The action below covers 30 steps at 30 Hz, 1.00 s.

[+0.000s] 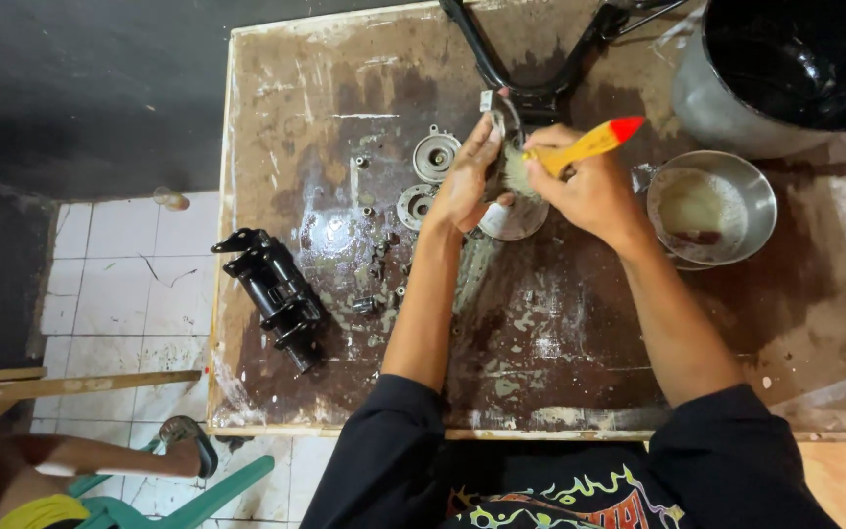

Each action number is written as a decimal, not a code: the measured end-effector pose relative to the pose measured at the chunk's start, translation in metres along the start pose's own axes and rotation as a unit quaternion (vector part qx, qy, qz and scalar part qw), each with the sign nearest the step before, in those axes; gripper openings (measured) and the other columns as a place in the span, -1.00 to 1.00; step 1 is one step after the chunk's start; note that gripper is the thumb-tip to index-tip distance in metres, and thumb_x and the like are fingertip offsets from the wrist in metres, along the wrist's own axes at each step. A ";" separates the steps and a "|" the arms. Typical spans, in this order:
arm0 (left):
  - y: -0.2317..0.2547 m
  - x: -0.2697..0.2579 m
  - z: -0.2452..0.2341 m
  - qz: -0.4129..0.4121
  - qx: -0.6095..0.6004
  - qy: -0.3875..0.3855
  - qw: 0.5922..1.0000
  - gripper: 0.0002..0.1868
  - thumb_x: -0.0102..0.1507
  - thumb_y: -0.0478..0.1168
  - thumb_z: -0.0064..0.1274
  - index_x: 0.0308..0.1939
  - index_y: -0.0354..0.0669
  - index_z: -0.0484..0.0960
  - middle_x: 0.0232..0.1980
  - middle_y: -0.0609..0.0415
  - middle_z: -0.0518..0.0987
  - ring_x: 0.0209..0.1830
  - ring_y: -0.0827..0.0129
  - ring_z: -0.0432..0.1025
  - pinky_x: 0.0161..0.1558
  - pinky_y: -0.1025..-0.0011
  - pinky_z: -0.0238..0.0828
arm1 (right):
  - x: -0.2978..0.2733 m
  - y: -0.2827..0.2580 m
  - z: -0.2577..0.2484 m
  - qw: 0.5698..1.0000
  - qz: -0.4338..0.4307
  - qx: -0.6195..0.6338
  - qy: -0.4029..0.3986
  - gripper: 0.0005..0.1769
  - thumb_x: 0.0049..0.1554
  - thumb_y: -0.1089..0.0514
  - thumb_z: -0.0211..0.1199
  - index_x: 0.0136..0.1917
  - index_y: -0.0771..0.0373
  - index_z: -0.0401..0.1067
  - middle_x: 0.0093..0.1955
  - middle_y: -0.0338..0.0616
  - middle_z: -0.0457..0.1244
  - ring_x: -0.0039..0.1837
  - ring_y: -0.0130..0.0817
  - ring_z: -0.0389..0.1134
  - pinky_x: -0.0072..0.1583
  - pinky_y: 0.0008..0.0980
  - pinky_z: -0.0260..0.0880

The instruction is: The person scrubs a curved metal part with a brush dipped in a soapy solution, then wipes it with a cloth. They continue to scrub and wipe the part repeatedly, handling it with both hands to clean different surfaces.

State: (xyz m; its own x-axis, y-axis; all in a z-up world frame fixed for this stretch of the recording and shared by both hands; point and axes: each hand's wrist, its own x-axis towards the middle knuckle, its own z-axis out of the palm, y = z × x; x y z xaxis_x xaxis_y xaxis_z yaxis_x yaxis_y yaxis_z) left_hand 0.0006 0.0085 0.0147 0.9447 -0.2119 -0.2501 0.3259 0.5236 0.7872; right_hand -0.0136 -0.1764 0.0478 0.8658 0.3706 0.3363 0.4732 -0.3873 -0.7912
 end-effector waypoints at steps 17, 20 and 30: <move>-0.029 0.010 -0.007 0.067 0.040 -0.125 0.989 -0.49 0.54 -0.14 -0.30 0.60 0.07 0.16 -0.06 0.11 0.55 -0.32 0.47 0.43 -0.43 0.51 0.40 | 0.030 -0.003 -0.011 0.969 -0.184 -0.088 0.142 -0.84 0.33 0.22 0.28 0.15 0.32 0.47 0.04 -0.01 0.36 0.04 -0.18 0.43 0.07 -0.23 0.44; -0.014 0.008 -0.010 0.106 0.065 -0.086 0.988 -0.49 0.51 -0.09 -0.31 0.57 0.10 0.16 -0.17 0.08 0.54 -0.40 0.46 0.41 -0.56 0.52 0.35 | 0.018 0.008 0.001 0.986 -0.135 -0.079 0.065 -0.87 0.30 0.23 0.27 0.10 0.30 0.46 -0.02 -0.04 0.36 -0.01 -0.22 0.41 0.02 -0.27 0.42; -0.025 0.013 0.002 0.201 -0.006 -0.128 0.971 -0.48 0.56 0.00 -0.28 0.58 0.01 0.21 -0.04 0.08 0.56 -0.18 0.39 0.46 -0.07 0.28 0.55 | 0.030 0.004 0.012 0.965 -0.113 0.060 0.227 -0.83 0.34 0.30 0.28 0.19 0.34 0.40 0.05 -0.12 0.30 0.06 -0.43 0.33 0.12 -0.41 0.37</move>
State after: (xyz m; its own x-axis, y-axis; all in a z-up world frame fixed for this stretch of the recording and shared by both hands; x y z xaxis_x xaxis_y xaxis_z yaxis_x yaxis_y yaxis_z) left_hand 0.0044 -0.0088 -0.0073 0.9565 -0.1847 0.2257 -0.0664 0.6158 0.7851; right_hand 0.0123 -0.1572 0.0487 0.7372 0.0148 0.6756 0.6603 -0.2283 -0.7155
